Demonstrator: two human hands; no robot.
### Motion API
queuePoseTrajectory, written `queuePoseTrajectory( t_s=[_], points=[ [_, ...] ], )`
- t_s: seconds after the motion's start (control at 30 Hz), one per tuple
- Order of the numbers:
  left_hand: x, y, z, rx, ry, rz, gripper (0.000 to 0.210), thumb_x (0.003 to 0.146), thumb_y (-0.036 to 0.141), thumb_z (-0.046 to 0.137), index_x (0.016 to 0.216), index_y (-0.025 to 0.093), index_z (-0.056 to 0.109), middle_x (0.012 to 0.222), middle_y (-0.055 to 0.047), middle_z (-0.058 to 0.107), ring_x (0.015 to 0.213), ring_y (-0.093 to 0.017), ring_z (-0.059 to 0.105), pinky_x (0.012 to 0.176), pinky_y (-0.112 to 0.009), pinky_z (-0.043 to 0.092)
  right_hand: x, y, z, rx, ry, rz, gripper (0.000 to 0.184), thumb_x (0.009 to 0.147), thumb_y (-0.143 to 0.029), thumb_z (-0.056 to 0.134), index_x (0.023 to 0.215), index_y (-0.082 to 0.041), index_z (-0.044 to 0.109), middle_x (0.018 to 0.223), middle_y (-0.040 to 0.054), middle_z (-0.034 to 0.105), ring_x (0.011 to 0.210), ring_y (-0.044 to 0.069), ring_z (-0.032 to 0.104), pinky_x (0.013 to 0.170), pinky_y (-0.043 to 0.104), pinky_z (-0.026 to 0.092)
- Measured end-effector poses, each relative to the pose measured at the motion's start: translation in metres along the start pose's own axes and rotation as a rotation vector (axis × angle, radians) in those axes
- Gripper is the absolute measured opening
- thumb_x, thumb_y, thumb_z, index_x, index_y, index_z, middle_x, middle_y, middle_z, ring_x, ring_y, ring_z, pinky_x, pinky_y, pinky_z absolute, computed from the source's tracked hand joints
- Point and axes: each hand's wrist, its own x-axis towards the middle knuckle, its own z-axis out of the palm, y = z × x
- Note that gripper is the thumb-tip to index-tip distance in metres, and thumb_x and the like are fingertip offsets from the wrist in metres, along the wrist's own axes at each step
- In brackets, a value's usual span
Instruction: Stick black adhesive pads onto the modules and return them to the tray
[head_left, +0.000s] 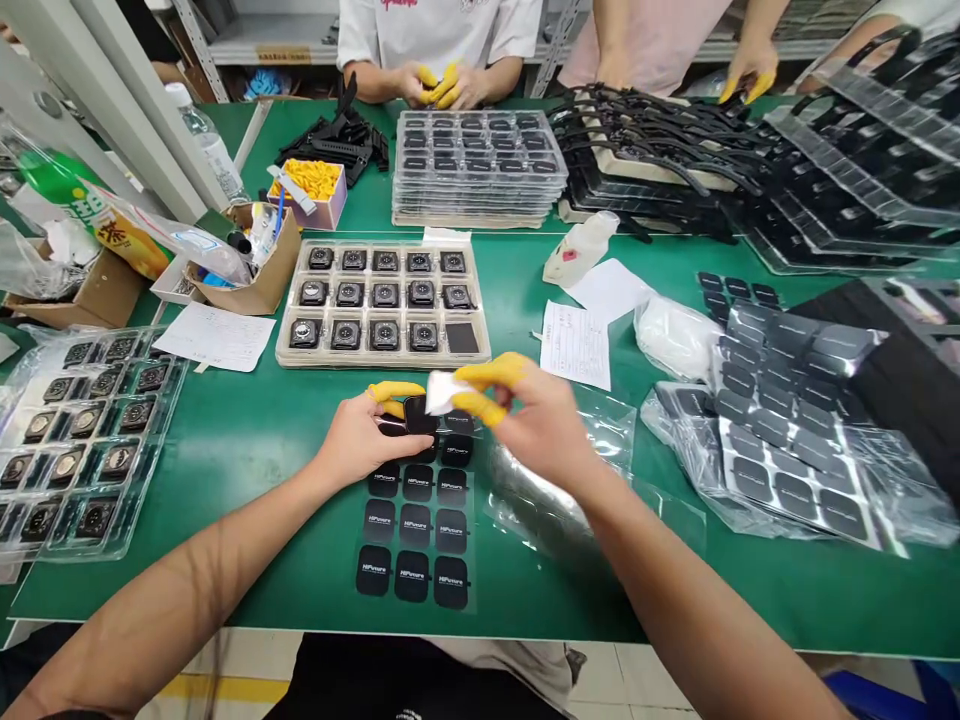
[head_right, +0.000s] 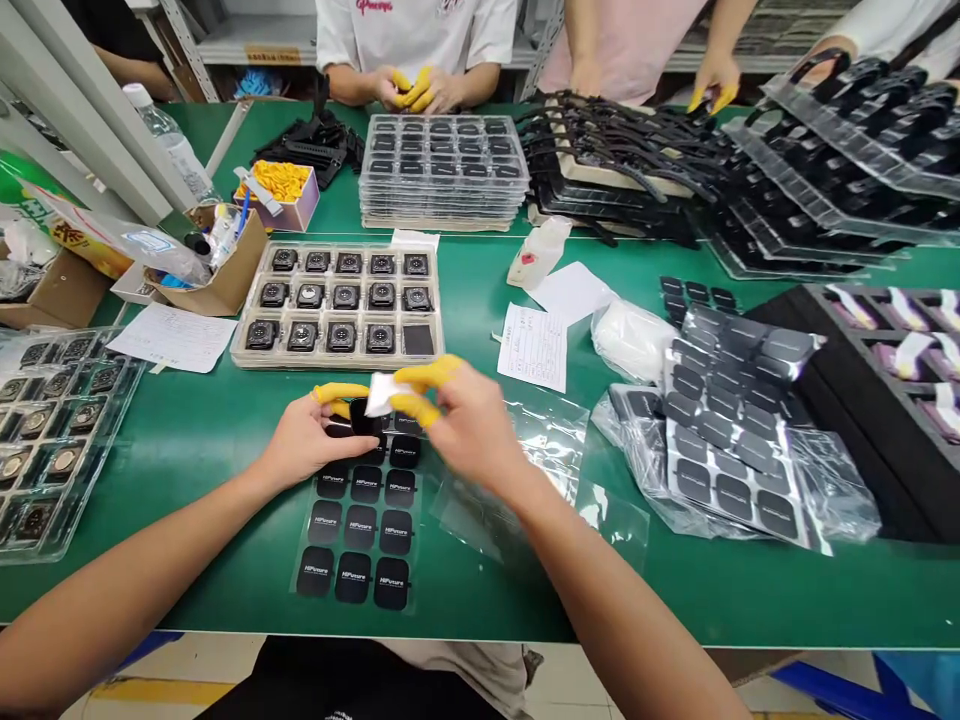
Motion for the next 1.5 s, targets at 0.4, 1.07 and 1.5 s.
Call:
queuePoseTrajectory(
  t_s=[0.4,1.07,1.5],
  points=[
    [-0.002,0.002,0.003,0.109,0.026,0.041,0.045,0.070,0.032,0.091,0.112,0.020,0.080,0.100,-0.004,0.085,0.094,-0.026,0.081,0.087,-0.034,0.064,-0.007,-0.007,0.028,-0.143,0.075,-0.083,0.023,0.103,-0.039,0.063,0.092,-0.022,0.074,0.084,0.0055,0.077,0.076,0.019,0.069,0.069,0.032,0.052],
    [-0.002,0.002,0.004,0.114,0.068,0.033,0.048,0.067,0.034,0.094,0.112,0.021,0.080,0.104,-0.004,0.085,0.095,-0.027,0.081,0.090,-0.038,0.066,-0.008,-0.014,0.034,-0.194,0.116,-0.030,0.030,0.104,-0.043,0.059,0.091,-0.022,0.075,0.084,0.0066,0.077,0.075,0.020,0.070,0.064,0.032,0.048],
    [-0.006,0.005,0.005,0.116,0.115,0.087,0.048,0.069,0.037,0.093,0.112,0.021,0.081,0.099,-0.004,0.085,0.090,-0.024,0.081,0.090,-0.036,0.067,-0.002,0.013,-0.002,-0.509,0.137,0.321,0.026,0.099,-0.039,0.060,0.101,-0.017,0.075,0.108,0.0199,0.073,0.104,0.037,0.067,0.083,0.049,0.053]
  ],
)
